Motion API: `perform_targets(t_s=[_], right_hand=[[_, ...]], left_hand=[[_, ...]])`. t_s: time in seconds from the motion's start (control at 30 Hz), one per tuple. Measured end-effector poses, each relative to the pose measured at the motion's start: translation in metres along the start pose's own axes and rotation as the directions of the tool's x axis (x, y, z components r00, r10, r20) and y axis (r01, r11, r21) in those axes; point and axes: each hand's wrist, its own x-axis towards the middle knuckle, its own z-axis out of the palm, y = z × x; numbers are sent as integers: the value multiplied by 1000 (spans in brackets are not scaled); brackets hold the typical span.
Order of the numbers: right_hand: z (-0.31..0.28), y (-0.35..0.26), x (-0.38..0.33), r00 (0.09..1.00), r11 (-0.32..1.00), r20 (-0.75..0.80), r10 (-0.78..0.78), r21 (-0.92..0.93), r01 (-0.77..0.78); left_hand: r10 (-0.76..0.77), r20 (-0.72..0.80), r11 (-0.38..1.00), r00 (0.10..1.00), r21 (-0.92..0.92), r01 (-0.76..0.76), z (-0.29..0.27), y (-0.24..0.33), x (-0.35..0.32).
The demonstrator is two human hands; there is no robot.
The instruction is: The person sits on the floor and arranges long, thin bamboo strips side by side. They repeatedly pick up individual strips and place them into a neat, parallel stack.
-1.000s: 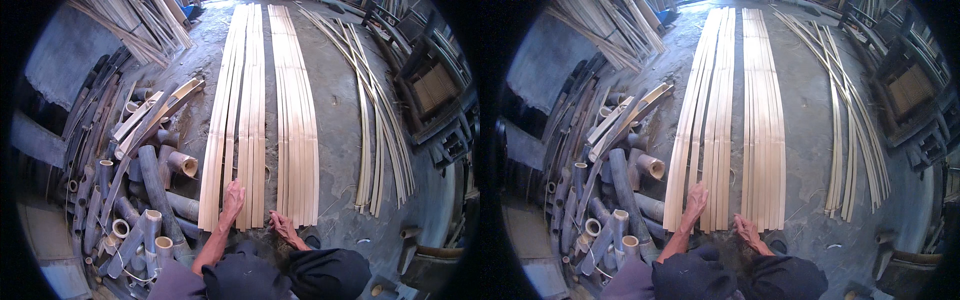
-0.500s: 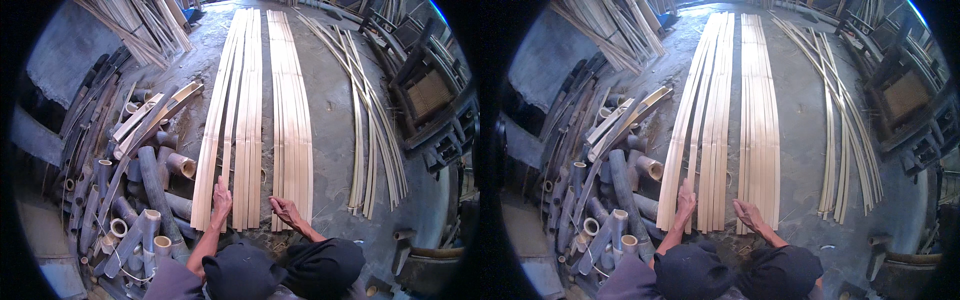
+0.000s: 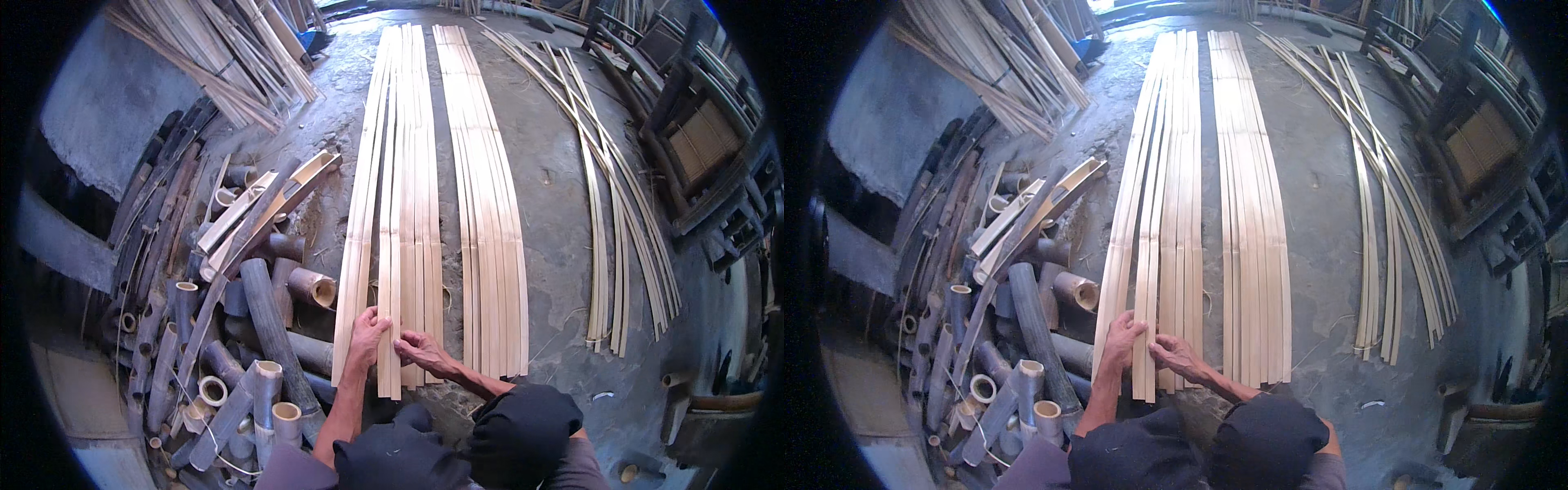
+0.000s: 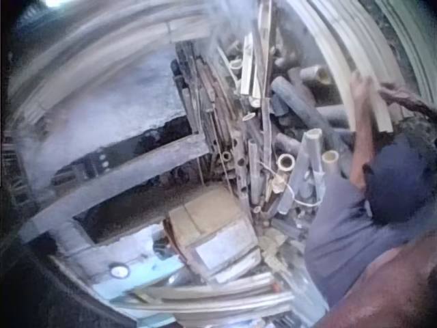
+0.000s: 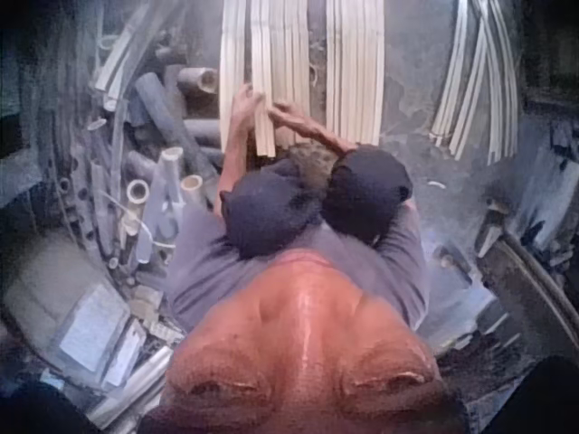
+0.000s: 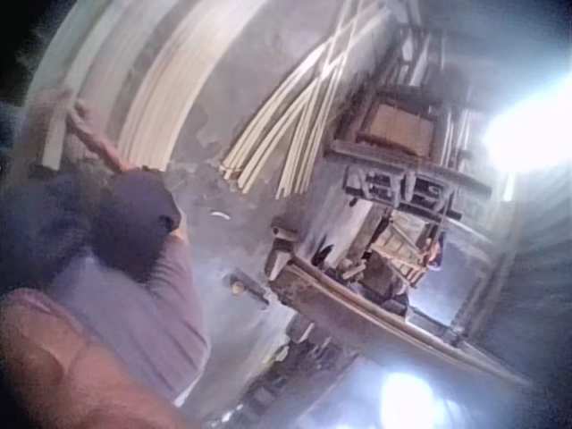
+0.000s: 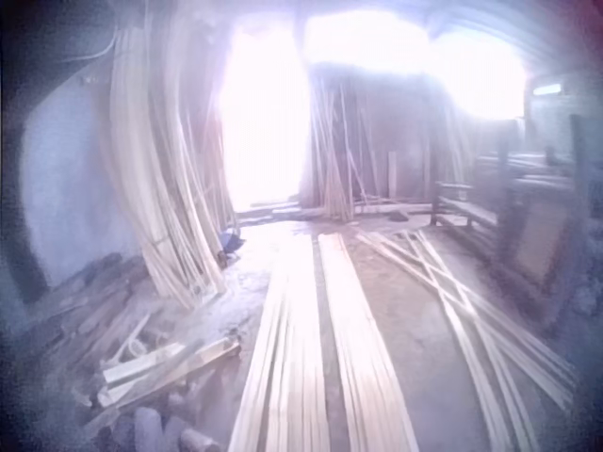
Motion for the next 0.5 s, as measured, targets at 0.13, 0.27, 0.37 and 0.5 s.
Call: perform_targets(t_s=[0.13,0.27,0.37,0.5], right_hand=[[10,-6,-4,984,996,-166,58,74,-47],[3,-4,-5,925,948,-327,-194,-305,91],[9,-17,-17,902,833,-280,-328,-537,136],[1,-16,-24,745,673,-286,-603,-684,282]], left_hand=[[63,-79,989,995,137,-52,-8,-9,2],[57,-81,984,995,174,-43,-2,-13,8],[76,-96,984,992,170,-59,-7,-18,8],[174,-91,910,980,395,-125,-15,-21,4]])
